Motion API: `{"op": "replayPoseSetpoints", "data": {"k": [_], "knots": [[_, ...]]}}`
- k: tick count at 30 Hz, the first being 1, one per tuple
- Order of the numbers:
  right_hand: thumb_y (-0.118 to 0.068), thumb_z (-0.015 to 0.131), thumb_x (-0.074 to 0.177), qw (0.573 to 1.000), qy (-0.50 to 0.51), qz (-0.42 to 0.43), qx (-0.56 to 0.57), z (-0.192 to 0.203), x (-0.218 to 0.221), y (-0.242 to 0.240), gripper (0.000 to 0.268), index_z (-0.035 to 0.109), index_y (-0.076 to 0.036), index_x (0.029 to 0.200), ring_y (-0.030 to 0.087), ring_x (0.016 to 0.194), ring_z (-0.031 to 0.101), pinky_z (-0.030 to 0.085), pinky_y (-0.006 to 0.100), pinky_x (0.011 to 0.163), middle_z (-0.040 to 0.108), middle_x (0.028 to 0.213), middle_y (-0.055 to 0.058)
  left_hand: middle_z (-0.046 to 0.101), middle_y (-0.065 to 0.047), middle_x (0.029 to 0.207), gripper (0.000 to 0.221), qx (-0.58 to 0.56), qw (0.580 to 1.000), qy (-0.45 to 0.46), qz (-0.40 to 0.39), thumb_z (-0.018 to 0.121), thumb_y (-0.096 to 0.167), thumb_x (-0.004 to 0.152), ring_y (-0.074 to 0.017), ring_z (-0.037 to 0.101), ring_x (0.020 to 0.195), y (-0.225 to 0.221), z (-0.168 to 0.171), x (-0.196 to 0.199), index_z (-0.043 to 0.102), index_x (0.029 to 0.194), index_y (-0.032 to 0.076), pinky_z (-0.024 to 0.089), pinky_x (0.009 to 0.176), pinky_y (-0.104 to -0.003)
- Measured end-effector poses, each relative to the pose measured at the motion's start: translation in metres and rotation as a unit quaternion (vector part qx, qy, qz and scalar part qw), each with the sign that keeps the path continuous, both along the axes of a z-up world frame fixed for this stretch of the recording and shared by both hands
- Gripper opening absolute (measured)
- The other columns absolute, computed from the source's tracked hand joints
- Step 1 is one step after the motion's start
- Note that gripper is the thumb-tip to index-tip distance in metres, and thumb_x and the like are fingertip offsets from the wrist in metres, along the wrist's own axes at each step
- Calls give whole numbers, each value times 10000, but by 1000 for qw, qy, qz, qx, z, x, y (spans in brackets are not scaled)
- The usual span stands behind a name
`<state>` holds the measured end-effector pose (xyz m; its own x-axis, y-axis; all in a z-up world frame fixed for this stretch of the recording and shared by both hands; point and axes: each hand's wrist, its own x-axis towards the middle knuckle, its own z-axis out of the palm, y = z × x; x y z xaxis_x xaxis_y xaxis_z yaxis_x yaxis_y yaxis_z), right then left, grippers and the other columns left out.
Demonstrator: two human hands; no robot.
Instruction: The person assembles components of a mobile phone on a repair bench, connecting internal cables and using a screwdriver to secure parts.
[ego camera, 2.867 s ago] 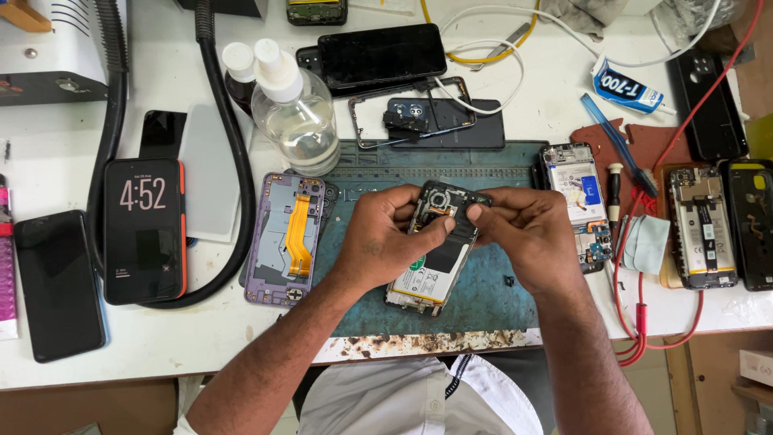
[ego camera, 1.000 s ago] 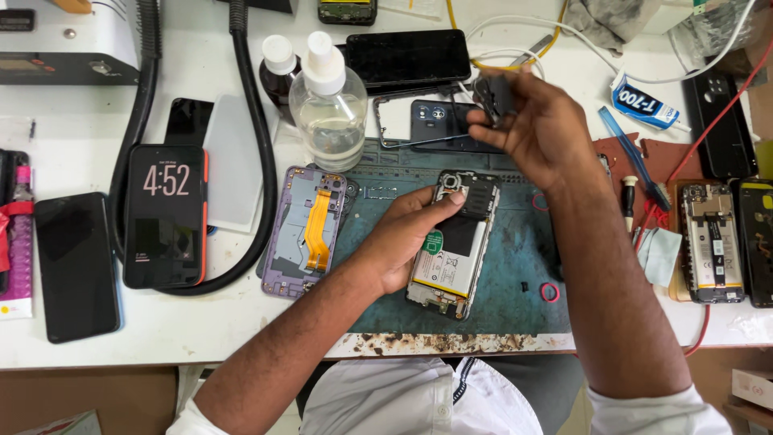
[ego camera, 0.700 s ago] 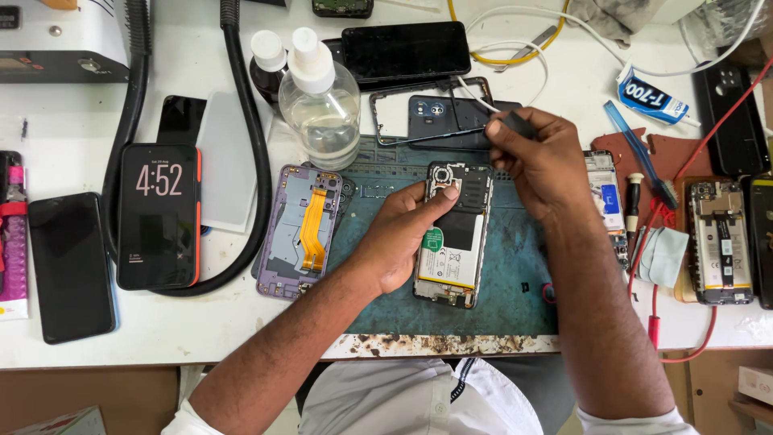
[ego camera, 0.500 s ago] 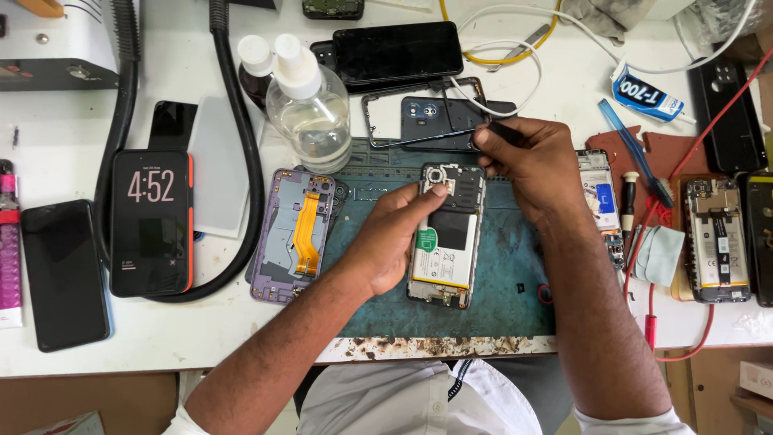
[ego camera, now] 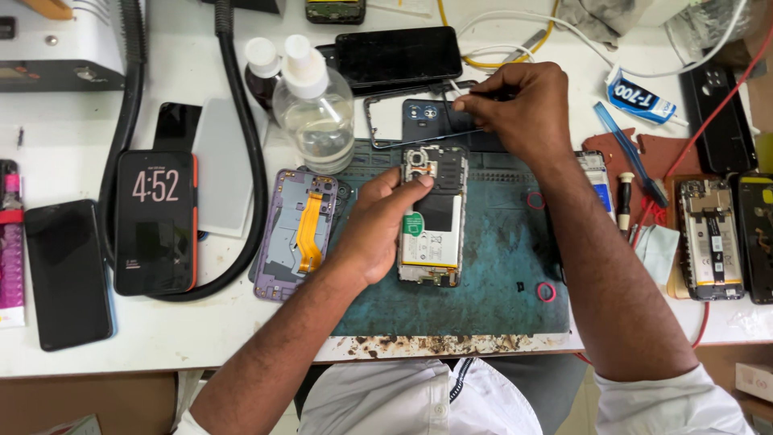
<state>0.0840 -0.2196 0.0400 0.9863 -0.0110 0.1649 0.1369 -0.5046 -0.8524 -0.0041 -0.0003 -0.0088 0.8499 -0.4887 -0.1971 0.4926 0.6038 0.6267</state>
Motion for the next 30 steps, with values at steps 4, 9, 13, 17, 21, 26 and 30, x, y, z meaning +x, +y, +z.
{"op": "replayPoseSetpoints", "data": {"k": [4, 9, 13, 17, 21, 26, 30], "knots": [[-174, 984, 771, 981, -65, 6, -181, 7, 0, -2, 295, 782, 16, 873, 113, 625, 678, 539, 250, 566, 745, 746, 94, 733, -72, 1029, 212, 8, 1000, -3, -6, 672, 153, 989, -129, 705, 880, -5, -8, -3, 657, 1144, 9, 608, 784, -313], [-302, 999, 758, 967, -64, 22, -246, 18, -3, -4, 404, 789, 24, 872, 136, 597, 670, 530, 277, 569, 734, 718, 121, 732, -65, 1028, 244, 35, 999, -29, -26, 687, 165, 970, -117, 700, 891, -9, -9, -9, 673, 1152, 3, 587, 789, -302], [-311, 874, 936, 981, 13, -16, -193, 22, -10, -5, 346, 778, 18, 983, 134, 618, 680, 518, 274, 573, 724, 712, 105, 741, -66, 1031, 258, 34, 998, -16, -42, 680, 148, 965, -126, 711, 893, -8, -5, -10, 656, 1177, 1, 594, 804, -312], [-38, 621, 1011, 998, -59, 34, -1, 23, -34, -15, 204, 744, 28, 1161, 105, 862, 743, 595, 222, 776, 669, 1056, 67, 695, -78, 1087, 449, -8, 997, 37, -73, 645, -31, 861, -177, 704, 973, -6, -8, -9, 558, 1292, 60, 612, 888, -376], [105, 675, 976, 995, 5, -51, 80, 16, -90, -22, 234, 685, 71, 1208, 178, 841, 717, 608, 285, 807, 728, 957, 144, 649, -86, 1186, 661, -41, 996, 36, -71, 575, -140, 806, -215, 672, 1087, -5, -13, -6, 505, 1416, 103, 604, 946, -395], [92, 721, 923, 949, 27, -81, 303, -15, -162, -9, 154, 701, 70, 1074, 209, 841, 750, 641, 324, 794, 749, 984, 139, 636, -78, 1245, 716, -23, 998, 43, -47, 541, -148, 823, -223, 671, 1120, -5, -4, -4, 428, 1460, 158, 596, 941, -416], [80, 753, 834, 952, 95, -110, 270, -34, -184, 2, 187, 731, 53, 1018, 189, 693, 739, 639, 307, 642, 760, 848, 143, 627, -80, 1295, 726, 5, 999, 21, -25, 531, -153, 830, -211, 656, 1174, -6, 0, -5, 412, 1479, 151, 583, 977, -405]]}}
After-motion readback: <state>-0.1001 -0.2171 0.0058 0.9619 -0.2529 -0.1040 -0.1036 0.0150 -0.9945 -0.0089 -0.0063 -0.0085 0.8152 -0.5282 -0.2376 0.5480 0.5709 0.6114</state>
